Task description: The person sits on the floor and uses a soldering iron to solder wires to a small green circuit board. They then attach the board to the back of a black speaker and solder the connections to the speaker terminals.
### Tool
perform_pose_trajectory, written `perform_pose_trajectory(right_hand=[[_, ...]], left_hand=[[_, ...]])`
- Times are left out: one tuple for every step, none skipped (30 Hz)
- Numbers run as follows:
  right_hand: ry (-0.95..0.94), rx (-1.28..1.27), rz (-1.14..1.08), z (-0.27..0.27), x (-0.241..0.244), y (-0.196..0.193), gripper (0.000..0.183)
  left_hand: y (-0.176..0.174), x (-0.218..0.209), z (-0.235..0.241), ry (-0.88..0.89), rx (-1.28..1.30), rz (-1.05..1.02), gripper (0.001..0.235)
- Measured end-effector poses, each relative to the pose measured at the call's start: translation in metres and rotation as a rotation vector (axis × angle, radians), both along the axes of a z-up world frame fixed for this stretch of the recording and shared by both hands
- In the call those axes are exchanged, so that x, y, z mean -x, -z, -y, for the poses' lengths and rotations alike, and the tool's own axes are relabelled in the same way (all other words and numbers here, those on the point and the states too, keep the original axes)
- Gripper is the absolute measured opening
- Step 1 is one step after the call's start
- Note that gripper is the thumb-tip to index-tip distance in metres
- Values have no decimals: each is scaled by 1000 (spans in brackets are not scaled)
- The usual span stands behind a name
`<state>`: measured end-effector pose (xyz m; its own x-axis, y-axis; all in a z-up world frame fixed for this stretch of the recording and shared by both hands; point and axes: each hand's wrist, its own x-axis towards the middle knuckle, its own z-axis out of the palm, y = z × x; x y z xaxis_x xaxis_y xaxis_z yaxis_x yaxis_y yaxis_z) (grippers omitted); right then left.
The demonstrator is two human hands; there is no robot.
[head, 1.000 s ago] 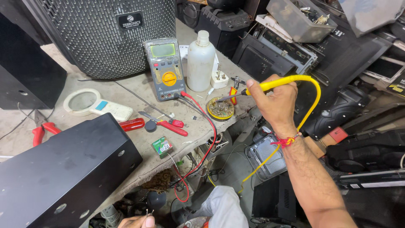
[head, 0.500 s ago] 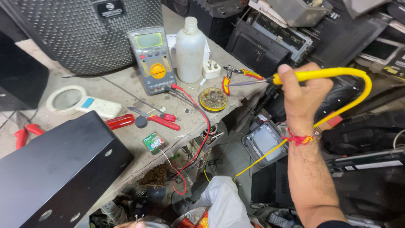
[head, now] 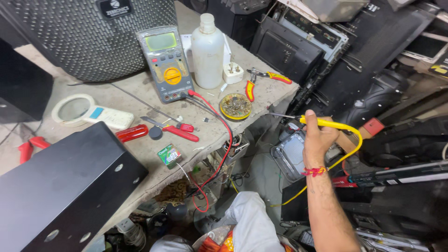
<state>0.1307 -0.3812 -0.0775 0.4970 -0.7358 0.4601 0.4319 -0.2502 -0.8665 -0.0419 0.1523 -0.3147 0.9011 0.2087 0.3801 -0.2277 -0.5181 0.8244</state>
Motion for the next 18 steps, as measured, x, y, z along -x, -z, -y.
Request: perform_pose_trajectory(right_hand=[[-26, -1, -20, -4, -6, 6, 22], [-52, -1, -40, -9, -11, 11, 21], [-82, -1, -61, -13, -18, 15, 19], [-153, -25, -64, -16, -23, 20, 18], [-230, -51, -71, -20, -27, 24, 17], [-306, -77, -79, -23, -29, 29, 17], [-368, -160, -158, -27, -31, 34, 18], [-430, -240, -239, -29, -30, 39, 19], [-491, -317, -319, -33, -30, 45, 21], [-531, -339, -380, -39, -29, 52, 22], [-566, -358, -441, -44, -23, 58, 23], [-601, -376, -503, -51, -16, 65, 24], [-569, -261, -491, -60, -6, 72, 24], [-537, -148, -475, -71, 3, 77, 25], [-480, -60, -432, -81, 16, 80, 24], [-422, 27, -386, -92, 28, 80, 23], [-362, 111, -337, -105, 35, 75, 22], [-358, 224, -261, -115, 40, 65, 20]], left_hand=[[-9, 1, 1, 0, 1, 6, 20], [-17, 1, 0, -2, 3, 12, 19], [-25, 4, 2, -7, 2, 18, 19], [-32, 6, 4, -16, 5, 25, 18], [-40, 12, 5, -30, 6, 35, 18], [-48, 18, 6, -43, 6, 44, 17], [-57, 25, 7, -59, 0, 58, 17], [-68, 31, 8, -75, -4, 73, 16], [-82, 35, 10, -90, -6, 93, 16], [-98, 38, 11, -106, -13, 122, 15], [-117, 40, 14, -107, -19, 154, 15], [-138, 41, 17, -110, -23, 184, 14], [-161, 41, 22, -104, -27, 217, 14], [-184, 40, 27, -86, -34, 246, 13], [-207, 40, 33, -69, -36, 277, 13], [-230, 38, 39, -45, -54, 305, 12], [-252, 36, 44, -18, -87, 321, 12], [-271, 30, 48, 11, -123, 340, 11]])
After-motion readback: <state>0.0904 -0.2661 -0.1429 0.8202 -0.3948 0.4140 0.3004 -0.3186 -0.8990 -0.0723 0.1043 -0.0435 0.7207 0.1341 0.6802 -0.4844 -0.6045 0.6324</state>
